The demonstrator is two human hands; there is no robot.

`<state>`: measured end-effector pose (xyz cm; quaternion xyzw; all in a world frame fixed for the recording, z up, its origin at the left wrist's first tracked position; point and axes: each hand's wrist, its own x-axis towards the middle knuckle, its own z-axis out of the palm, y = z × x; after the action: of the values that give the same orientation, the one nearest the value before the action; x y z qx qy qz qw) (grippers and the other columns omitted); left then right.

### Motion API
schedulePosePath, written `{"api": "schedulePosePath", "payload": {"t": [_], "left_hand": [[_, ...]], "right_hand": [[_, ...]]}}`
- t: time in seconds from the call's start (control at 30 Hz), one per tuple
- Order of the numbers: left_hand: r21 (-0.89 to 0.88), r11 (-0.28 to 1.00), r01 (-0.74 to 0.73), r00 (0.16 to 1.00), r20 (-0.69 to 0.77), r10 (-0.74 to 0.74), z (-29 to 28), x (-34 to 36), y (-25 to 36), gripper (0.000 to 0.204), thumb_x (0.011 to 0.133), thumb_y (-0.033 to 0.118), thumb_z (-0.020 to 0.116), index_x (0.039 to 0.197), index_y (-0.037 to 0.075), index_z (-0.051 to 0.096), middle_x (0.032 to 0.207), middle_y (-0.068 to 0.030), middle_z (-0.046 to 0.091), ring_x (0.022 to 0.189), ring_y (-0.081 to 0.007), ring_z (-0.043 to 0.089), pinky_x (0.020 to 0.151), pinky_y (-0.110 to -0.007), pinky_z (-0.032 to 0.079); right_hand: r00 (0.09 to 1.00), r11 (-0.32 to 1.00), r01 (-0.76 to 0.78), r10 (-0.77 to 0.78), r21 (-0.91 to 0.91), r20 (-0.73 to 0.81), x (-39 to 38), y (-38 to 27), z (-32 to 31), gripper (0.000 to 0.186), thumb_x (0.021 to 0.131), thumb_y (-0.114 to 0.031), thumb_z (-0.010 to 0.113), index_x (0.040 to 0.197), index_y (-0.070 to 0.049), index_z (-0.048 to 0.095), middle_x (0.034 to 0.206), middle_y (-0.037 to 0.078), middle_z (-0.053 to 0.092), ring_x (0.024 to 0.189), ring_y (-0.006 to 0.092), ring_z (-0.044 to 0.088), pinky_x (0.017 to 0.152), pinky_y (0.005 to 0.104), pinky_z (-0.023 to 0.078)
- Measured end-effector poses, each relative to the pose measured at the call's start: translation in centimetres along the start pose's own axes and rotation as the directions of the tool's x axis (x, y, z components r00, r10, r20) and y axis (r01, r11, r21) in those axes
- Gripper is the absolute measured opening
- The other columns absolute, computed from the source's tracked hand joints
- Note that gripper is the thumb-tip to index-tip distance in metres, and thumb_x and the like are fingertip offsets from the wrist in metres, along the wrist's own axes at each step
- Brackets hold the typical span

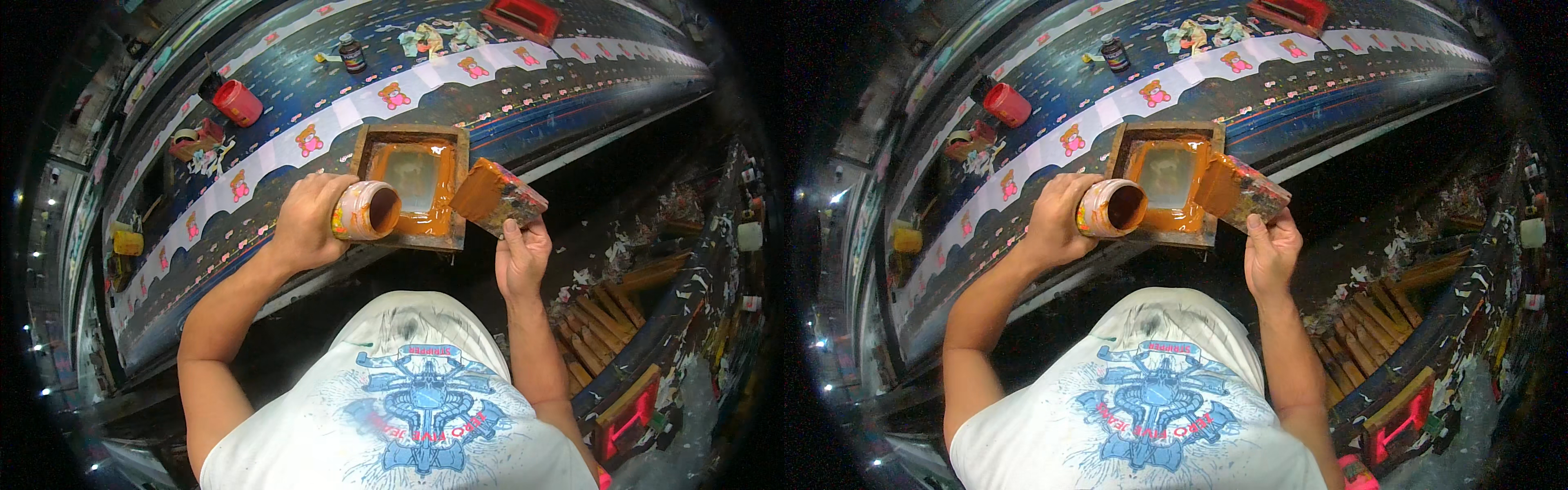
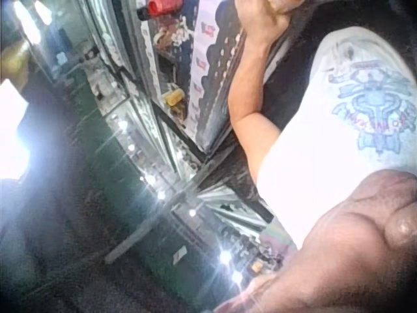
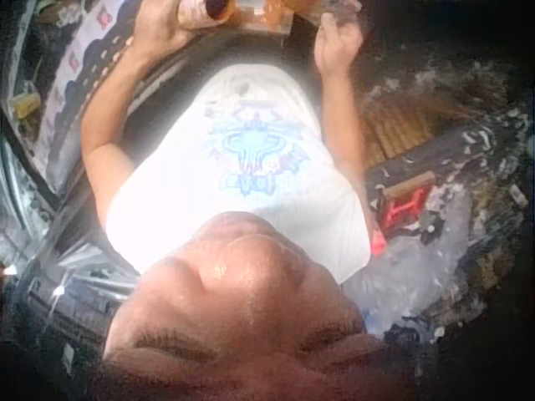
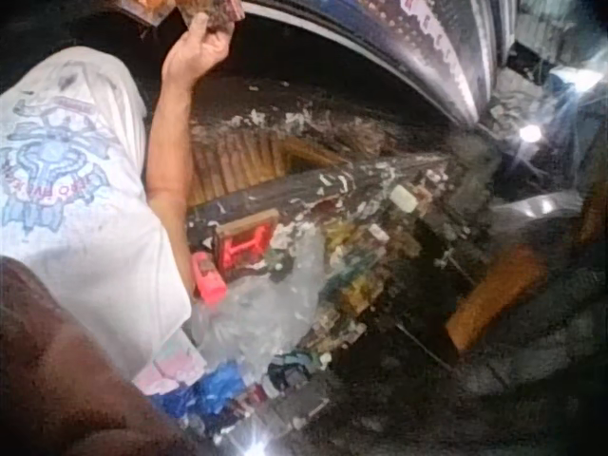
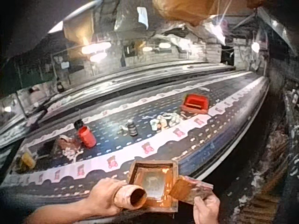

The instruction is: The person uses a squeegee to spread orange ink across a wooden screen-printing frame with a teddy bear stencil, repeatedly pulling the ink across the mesh. The person then moves to a table, pours more orange ink into the frame, and resumes printing on a long roll of white paper with teddy bear motifs.

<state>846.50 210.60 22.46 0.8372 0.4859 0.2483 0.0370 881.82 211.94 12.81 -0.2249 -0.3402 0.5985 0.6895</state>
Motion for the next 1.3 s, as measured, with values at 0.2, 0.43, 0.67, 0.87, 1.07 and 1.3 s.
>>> {"api": "schedulePosePath", "payload": {"t": [0.2, 0.43, 0.67, 0.87, 1.07, 1.3], "left_hand": [[0.115, 0.993, 0.001, 0.994, 0.109, -0.013, 0.7, 0.9, 2.5, 0.080, 0.064, 0.011, 0.095, 0.138, 0.007, 0.064, 0.121, -0.0198, 0.073, 0.115, -0.0440, 0.069, 0.101, -0.056, 0.052], [0.167, 0.986, 0.004, 0.982, 0.186, -0.036, 1.7, 1.9, 3.8, 0.080, 0.061, 0.009, 0.094, 0.135, 0.008, 0.065, 0.113, -0.0161, 0.070, 0.110, -0.0410, 0.068, 0.097, -0.053, 0.052], [0.227, 0.974, -0.012, 0.972, 0.232, -0.042, 1.7, 3.3, 4.6, 0.079, 0.060, 0.007, 0.093, 0.134, 0.011, 0.066, 0.115, -0.0134, 0.071, 0.112, -0.0387, 0.069, 0.098, -0.050, 0.052], [0.243, 0.967, -0.071, 0.963, 0.271, 0.003, 1.7, 4.4, 5.0, 0.084, 0.058, 0.008, 0.093, 0.138, 0.010, 0.066, 0.117, -0.0123, 0.071, 0.114, -0.0375, 0.069, 0.099, -0.050, 0.052], [0.272, 0.955, -0.120, 0.949, 0.313, 0.030, 2.7, 5.2, 5.0, 0.085, 0.059, 0.010, 0.095, 0.139, 0.010, 0.066, 0.118, -0.0125, 0.071, 0.115, -0.0372, 0.069, 0.102, -0.050, 0.052], [0.291, 0.948, -0.128, 0.942, 0.335, 0.024, 2.8, 5.7, 5.0, 0.086, 0.061, 0.013, 0.096, 0.141, 0.011, 0.066, 0.121, -0.0127, 0.071, 0.117, -0.0367, 0.068, 0.103, -0.050, 0.052]], "right_hand": [[0.999, 1.000, 0.031, -0.031, 0.004, 0.019, -1.2, 0.2, -1.9, 0.033, 0.108, 0.002, 0.072, 0.141, 0.001, 0.068, 0.139, 0.010, 0.074, 0.129, 0.0180, 0.068, 0.119, 0.0383, 0.051], [0.999, 0.998, 0.050, -0.049, -0.034, 0.015, -2.1, 0.2, -2.9, 0.031, 0.108, 0.000, 0.073, 0.139, 0.002, 0.070, 0.136, 0.008, 0.075, 0.125, 0.0161, 0.069, 0.115, 0.0366, 0.054], [0.997, 0.992, 0.073, -0.073, -0.101, 0.008, -2.0, -0.2, -3.2, 0.031, 0.109, 0.000, 0.072, 0.140, 0.003, 0.070, 0.134, 0.008, 0.076, 0.123, 0.0147, 0.070, 0.114, 0.0341, 0.053], [0.998, 0.992, 0.054, -0.052, -0.111, 0.019, -1.6, -0.4, -3.2, 0.032, 0.108, 0.005, 0.071, 0.139, 0.001, 0.070, 0.138, 0.009, 0.074, 0.128, 0.0166, 0.068, 0.118, 0.0369, 0.051], [0.998, 0.987, 0.066, -0.065, -0.146, 0.011, -1.6, -0.3, -3.2, 0.030, 0.108, 0.005, 0.072, 0.138, 0.001, 0.071, 0.137, 0.008, 0.075, 0.127, 0.0161, 0.068, 0.117, 0.0365, 0.052], [0.997, 0.983, 0.080, -0.079, -0.166, 0.017, -1.7, 0.1, -3.6, 0.028, 0.108, 0.004, 0.072, 0.136, 0.000, 0.071, 0.135, 0.008, 0.075, 0.126, 0.0155, 0.068, 0.116, 0.0366, 0.053]]}}
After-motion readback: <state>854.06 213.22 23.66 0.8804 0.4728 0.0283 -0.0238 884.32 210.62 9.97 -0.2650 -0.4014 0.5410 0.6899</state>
